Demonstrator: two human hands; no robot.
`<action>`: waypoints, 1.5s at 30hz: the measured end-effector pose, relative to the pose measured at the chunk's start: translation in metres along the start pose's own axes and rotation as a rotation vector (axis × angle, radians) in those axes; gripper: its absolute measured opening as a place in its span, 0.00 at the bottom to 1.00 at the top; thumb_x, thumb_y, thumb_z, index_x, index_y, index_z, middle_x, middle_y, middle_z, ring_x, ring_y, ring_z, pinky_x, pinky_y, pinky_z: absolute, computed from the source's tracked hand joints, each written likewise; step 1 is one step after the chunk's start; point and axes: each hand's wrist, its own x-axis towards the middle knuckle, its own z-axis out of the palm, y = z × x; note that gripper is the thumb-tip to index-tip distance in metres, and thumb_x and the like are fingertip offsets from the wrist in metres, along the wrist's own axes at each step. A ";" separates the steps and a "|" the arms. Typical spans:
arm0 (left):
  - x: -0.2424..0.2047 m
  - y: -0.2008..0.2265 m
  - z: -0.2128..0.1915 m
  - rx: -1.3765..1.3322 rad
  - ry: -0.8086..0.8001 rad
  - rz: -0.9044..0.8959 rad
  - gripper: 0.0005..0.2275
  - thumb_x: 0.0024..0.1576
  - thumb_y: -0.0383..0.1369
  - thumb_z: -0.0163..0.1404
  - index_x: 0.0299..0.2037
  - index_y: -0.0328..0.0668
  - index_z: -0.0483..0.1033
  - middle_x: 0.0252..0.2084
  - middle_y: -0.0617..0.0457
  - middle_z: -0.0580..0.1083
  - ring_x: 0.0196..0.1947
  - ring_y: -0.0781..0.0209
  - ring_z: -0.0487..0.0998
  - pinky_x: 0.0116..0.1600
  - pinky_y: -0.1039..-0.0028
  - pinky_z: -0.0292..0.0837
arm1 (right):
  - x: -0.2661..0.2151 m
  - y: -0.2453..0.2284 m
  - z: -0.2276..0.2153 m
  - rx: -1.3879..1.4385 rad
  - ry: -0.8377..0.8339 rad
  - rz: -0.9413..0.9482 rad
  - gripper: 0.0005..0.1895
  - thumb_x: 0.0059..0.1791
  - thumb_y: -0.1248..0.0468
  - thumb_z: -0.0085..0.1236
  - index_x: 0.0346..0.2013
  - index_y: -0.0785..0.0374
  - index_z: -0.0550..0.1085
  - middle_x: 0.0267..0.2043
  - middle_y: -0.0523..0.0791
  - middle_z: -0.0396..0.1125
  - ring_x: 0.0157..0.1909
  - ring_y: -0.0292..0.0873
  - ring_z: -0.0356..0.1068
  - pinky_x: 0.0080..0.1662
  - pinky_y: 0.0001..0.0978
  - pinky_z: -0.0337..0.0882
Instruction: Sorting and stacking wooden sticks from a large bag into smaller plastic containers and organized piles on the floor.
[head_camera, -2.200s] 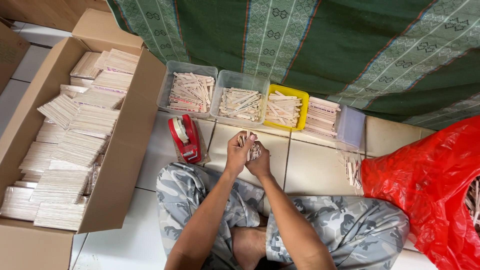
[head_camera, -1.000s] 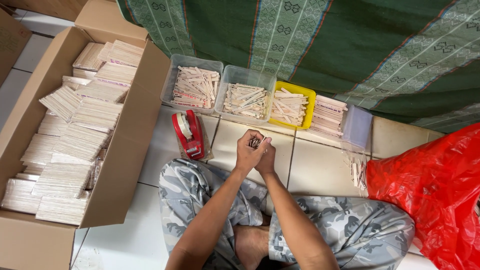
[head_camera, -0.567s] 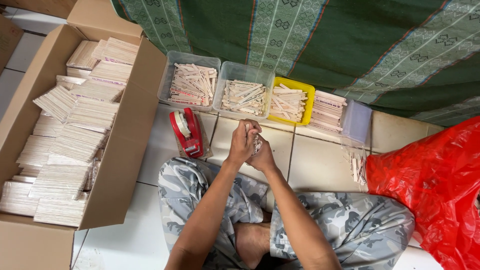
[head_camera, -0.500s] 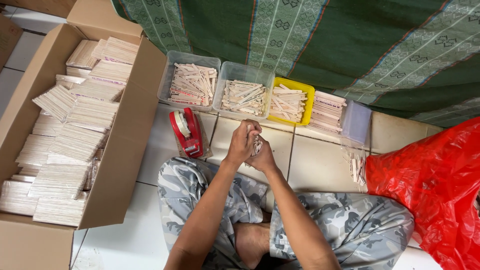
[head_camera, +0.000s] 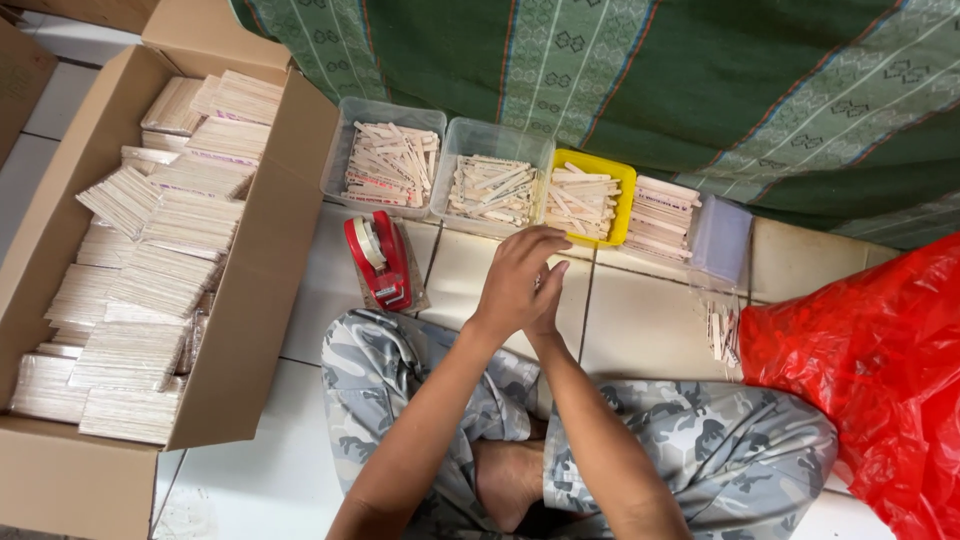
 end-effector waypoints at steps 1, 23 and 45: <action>-0.002 -0.005 0.007 0.000 0.002 0.002 0.12 0.63 0.35 0.50 0.55 0.46 0.74 0.55 0.53 0.74 0.60 0.47 0.73 0.64 0.50 0.66 | 0.001 0.001 -0.001 -0.001 0.000 0.007 0.13 0.39 0.70 0.69 0.36 0.68 0.76 0.30 0.54 0.76 0.35 0.44 0.73 0.40 0.43 0.73; 0.015 -0.020 0.017 0.205 -0.525 -0.197 0.23 0.61 0.52 0.43 0.57 0.44 0.74 0.56 0.43 0.74 0.59 0.40 0.76 0.62 0.49 0.70 | -0.012 0.002 -0.001 0.018 0.042 0.178 0.17 0.39 0.73 0.67 0.41 0.64 0.75 0.35 0.49 0.75 0.38 0.43 0.74 0.39 0.40 0.73; -0.064 -0.028 0.045 -0.915 0.057 -0.877 0.13 0.67 0.35 0.45 0.58 0.44 0.76 0.43 0.55 0.73 0.45 0.62 0.72 0.53 0.71 0.70 | -0.007 -0.019 -0.045 0.271 -0.016 0.561 0.30 0.38 0.69 0.69 0.55 0.66 0.71 0.42 0.51 0.75 0.36 0.47 0.77 0.33 0.43 0.77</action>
